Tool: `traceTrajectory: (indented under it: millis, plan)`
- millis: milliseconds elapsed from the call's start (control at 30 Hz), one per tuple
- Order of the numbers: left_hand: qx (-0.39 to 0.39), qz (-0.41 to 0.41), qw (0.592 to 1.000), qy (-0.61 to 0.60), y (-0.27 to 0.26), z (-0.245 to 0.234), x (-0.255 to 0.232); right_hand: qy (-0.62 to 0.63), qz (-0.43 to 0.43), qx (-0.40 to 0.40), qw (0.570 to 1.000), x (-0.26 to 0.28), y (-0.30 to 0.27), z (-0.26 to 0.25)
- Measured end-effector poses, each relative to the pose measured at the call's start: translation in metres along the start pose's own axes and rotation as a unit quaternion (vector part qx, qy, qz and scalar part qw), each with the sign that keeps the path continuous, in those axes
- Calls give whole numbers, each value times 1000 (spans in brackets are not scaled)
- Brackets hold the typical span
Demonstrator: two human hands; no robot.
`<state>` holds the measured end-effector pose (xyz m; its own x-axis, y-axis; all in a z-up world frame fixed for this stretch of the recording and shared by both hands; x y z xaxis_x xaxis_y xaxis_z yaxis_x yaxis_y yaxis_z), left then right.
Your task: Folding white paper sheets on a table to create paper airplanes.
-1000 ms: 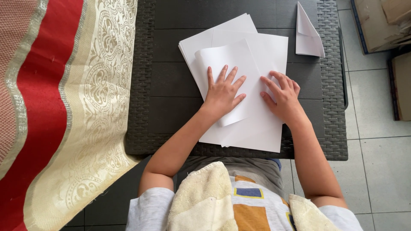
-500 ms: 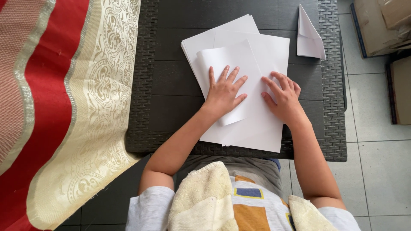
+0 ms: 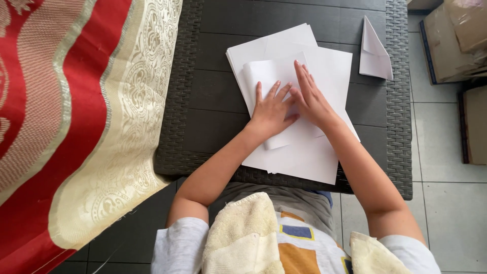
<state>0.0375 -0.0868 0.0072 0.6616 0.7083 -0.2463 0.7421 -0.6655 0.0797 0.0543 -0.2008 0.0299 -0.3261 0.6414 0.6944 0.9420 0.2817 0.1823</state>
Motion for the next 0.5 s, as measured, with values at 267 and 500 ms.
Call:
traceTrajectory:
  millis: [267,500]
  plan:
    - [-8,-7,1000,-4,1,10,41,-105,17,12,994,-21,1,19]
    - [84,-60,995,9,-3,-42,135,-261,-22,28,965,-11,-3,29]
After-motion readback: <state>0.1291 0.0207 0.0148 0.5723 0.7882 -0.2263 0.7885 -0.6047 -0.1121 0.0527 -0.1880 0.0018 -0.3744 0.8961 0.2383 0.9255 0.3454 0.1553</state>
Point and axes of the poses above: each hand's wrist, its own y-axis towards the middle knuckle, its own z-axis out of the palm, x = y × z, the point moved 6 cm from there along y, towards the middle knuckle, and after that the axes turned 6 degrees about z, right-handed, at the moved point
